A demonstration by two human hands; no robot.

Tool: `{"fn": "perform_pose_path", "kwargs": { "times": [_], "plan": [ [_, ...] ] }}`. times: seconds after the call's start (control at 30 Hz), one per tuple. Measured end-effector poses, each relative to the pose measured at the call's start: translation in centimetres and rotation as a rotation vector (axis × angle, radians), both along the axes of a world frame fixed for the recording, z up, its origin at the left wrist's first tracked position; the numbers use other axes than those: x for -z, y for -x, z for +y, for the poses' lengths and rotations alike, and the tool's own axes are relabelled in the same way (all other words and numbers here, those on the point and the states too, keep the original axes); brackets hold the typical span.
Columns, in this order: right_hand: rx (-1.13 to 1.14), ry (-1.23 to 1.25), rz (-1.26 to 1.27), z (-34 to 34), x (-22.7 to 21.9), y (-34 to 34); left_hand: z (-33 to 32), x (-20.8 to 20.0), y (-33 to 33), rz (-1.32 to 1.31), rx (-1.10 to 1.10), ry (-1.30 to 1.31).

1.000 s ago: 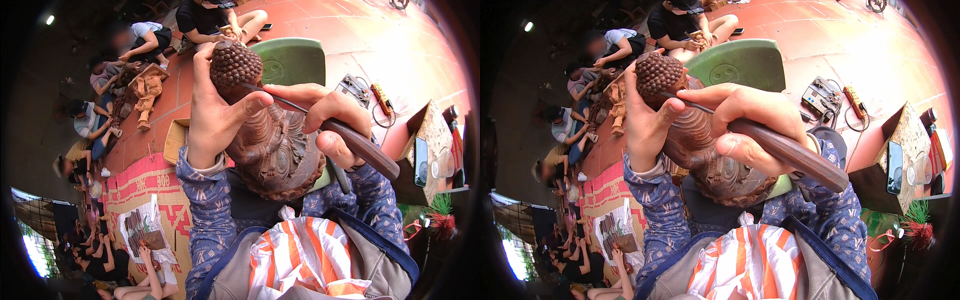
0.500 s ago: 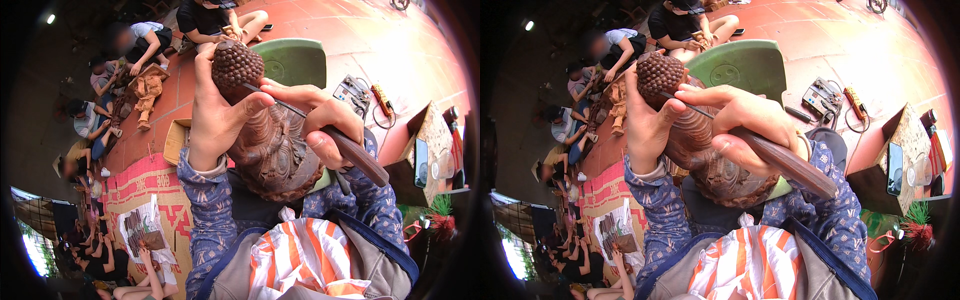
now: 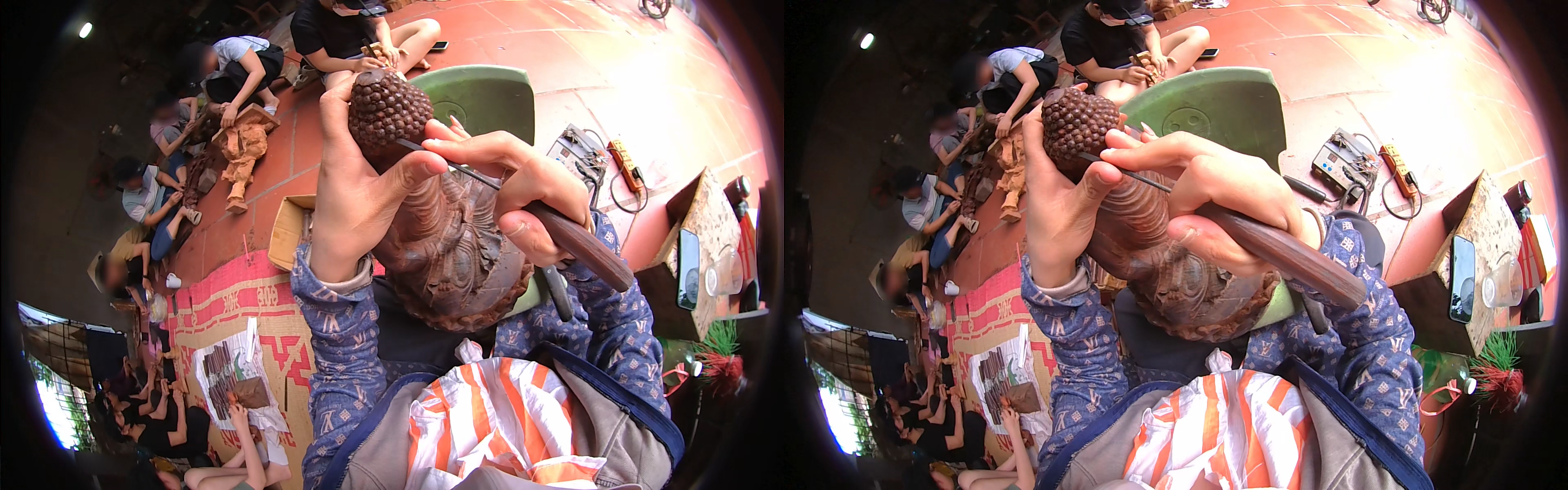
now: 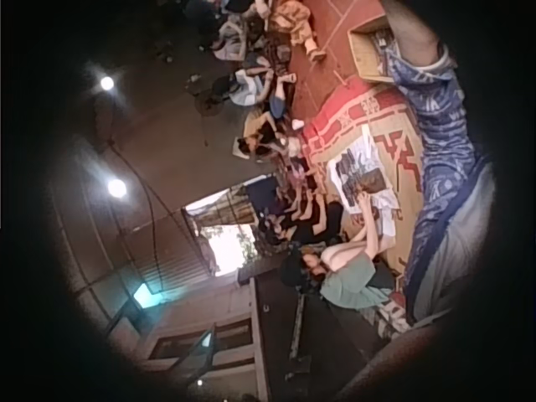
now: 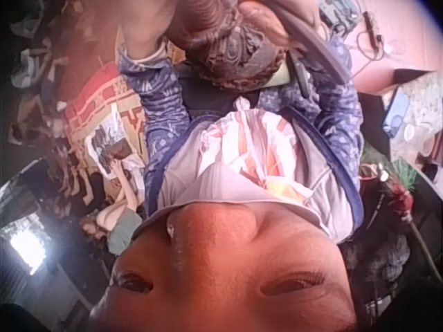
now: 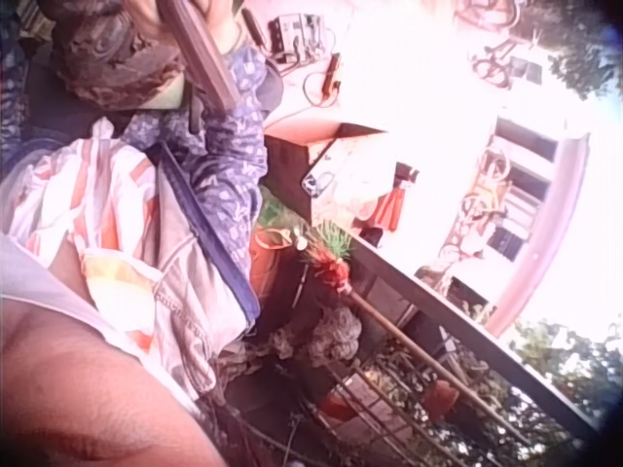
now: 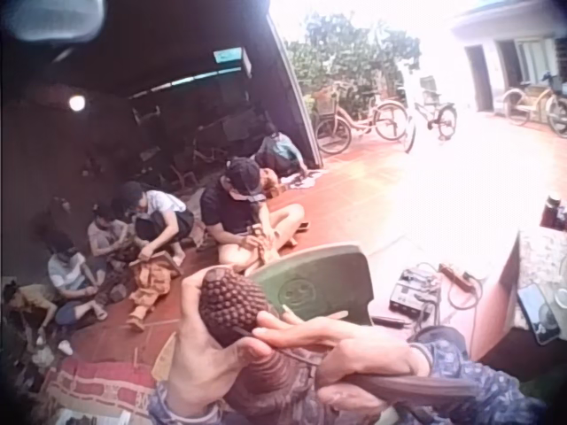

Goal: The person carves the head of a wooden Buddha statue using a small chisel. They hold the statue with one hand and carefully chip away at the hair details with the other hand.

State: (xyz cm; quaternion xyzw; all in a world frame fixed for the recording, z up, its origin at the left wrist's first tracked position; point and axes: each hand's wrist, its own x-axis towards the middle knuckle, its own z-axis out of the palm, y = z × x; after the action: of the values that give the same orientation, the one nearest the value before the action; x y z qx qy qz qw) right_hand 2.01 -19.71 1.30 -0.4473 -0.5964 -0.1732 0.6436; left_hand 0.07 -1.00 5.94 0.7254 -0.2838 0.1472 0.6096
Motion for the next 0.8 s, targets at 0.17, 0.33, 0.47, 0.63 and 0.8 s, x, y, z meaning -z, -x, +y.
{"fn": "perform_pose_path", "kwargs": {
  "times": [0.17,0.33,0.47,0.63,0.8],
  "plan": [
    [0.104,0.105,-0.047,-1.0,-1.2,0.0,0.1,-0.2,0.2,-0.013,-0.025,-0.047],
    [0.148,0.106,-0.118,-1.0,-1.8,-0.3,-0.1,-0.1,0.0,-0.089,-0.061,-0.059],
    [0.141,0.184,-0.125,-1.5,-2.7,0.1,-0.2,-0.1,0.0,-0.123,-0.083,-0.091],
    [0.201,0.196,-0.163,-0.8,-2.5,1.1,-0.1,0.1,0.0,-0.035,-0.063,-0.039],
    [0.335,0.285,-0.242,-1.0,-2.6,2.1,-0.2,0.3,0.0,-0.019,-0.065,-0.025]
  ]
}}
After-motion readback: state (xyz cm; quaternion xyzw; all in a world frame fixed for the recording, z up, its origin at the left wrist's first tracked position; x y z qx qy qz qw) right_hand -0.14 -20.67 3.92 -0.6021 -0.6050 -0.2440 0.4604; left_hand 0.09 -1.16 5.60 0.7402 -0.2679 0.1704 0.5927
